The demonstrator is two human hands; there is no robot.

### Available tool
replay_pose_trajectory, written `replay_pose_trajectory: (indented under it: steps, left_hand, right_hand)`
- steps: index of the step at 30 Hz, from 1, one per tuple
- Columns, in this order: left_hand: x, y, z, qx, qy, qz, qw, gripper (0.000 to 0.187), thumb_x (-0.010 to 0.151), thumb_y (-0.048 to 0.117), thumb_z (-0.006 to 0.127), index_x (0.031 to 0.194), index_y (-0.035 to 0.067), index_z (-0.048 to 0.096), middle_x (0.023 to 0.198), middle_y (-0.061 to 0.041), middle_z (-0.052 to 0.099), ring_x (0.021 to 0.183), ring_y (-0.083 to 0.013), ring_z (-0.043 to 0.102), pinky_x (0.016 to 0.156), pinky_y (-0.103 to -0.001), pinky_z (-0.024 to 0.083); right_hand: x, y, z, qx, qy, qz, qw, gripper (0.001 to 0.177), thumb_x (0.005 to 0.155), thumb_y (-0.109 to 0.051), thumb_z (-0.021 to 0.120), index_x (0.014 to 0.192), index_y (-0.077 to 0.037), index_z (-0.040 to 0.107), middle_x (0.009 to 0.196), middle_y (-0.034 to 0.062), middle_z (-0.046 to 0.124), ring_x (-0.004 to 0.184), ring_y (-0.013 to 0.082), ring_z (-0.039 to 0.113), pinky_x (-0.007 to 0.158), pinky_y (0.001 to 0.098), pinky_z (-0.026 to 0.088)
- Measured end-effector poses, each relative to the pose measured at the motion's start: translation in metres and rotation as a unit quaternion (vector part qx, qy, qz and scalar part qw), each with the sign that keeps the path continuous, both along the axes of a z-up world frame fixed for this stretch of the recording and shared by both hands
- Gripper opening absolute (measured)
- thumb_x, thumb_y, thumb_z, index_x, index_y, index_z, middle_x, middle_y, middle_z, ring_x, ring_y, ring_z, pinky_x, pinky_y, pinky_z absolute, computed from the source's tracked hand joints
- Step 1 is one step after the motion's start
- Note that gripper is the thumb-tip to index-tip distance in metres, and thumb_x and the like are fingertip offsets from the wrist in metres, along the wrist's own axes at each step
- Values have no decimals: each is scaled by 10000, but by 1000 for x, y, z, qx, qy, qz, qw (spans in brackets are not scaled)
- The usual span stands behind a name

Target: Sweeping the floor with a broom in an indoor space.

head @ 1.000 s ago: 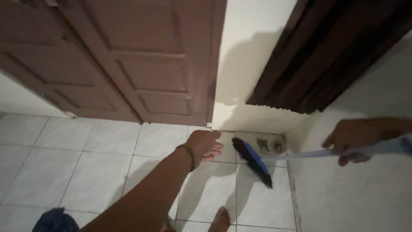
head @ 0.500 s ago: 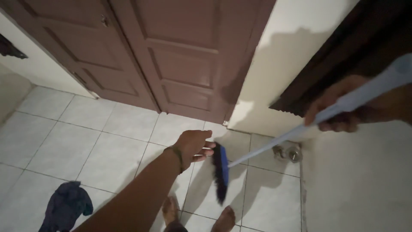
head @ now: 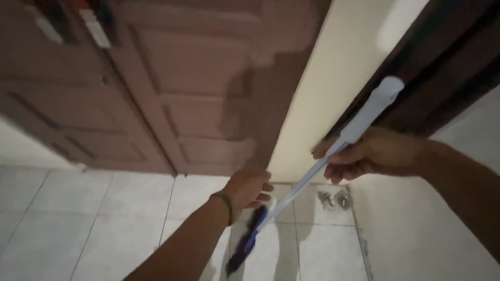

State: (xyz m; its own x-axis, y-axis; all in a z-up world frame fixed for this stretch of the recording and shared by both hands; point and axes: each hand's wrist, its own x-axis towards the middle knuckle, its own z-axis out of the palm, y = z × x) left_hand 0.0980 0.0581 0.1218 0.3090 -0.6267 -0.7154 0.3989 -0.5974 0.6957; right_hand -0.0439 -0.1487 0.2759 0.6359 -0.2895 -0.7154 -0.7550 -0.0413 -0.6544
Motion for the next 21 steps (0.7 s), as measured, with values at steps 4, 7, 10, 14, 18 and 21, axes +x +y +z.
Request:
replay_pose_trajectory:
  steps: [4, 7, 10, 14, 18, 21]
  left_hand:
    - [24, -10, 5, -28, 13, -40, 999, 435, 987, 378, 538, 1343, 136, 600, 1178, -37, 705, 1013, -157, 673, 874, -349, 513]
    - [41, -23, 1, -29, 20, -84, 996, 438, 994, 383, 503, 1344, 138, 596, 1185, -29, 704, 1023, -155, 660, 864, -344, 509]
    - [47, -34, -2, -33, 7, -126, 991, 429, 990, 374, 509, 1329, 129, 603, 1184, -45, 720, 1019, -155, 670, 856, -338, 524]
    - [45, -49, -12, -30, 12, -134, 990, 425, 979, 358, 529, 1299, 96, 627, 1165, -48, 727, 976, -163, 689, 813, -344, 524]
    - [38, -74, -34, -26, 28, -128, 991, 417, 962, 373, 565, 1289, 127, 647, 1118, -31, 728, 928, -160, 683, 798, -325, 537]
    - [27, -102, -29, -14, 13, -135, 991, 410, 949, 369, 568, 1272, 134, 661, 1089, -29, 739, 902, -162, 694, 769, -329, 538]
  right_hand:
    - [8, 24, 20, -120, 26, -37, 992, 405, 927, -332, 650, 1193, -34, 716, 949, 171, 794, 865, 240, 791, 801, 363, 663]
    - [1, 9, 11, -195, 20, -70, 978, 436, 953, -417, 593, 1160, -57, 724, 962, 177, 801, 860, 257, 781, 788, 417, 646]
    - [-13, -2, 9, -299, 36, -134, 944, 599, 1045, -502, 486, 1076, 48, 724, 961, 199, 738, 856, 295, 773, 796, 453, 638]
    - [-36, -28, 13, -383, 58, -204, 899, 698, 1083, -525, 440, 1051, 113, 722, 941, 219, 765, 874, 295, 744, 846, 421, 598]
    - [-55, -77, 1, -392, -12, -330, 859, 567, 1113, -469, 396, 1146, 33, 656, 932, 210, 713, 793, 293, 693, 767, 426, 577]
    - [-78, -121, -23, -401, 2, -379, 834, 541, 1136, -444, 406, 1155, 36, 656, 933, 188, 705, 769, 272, 680, 737, 413, 568]
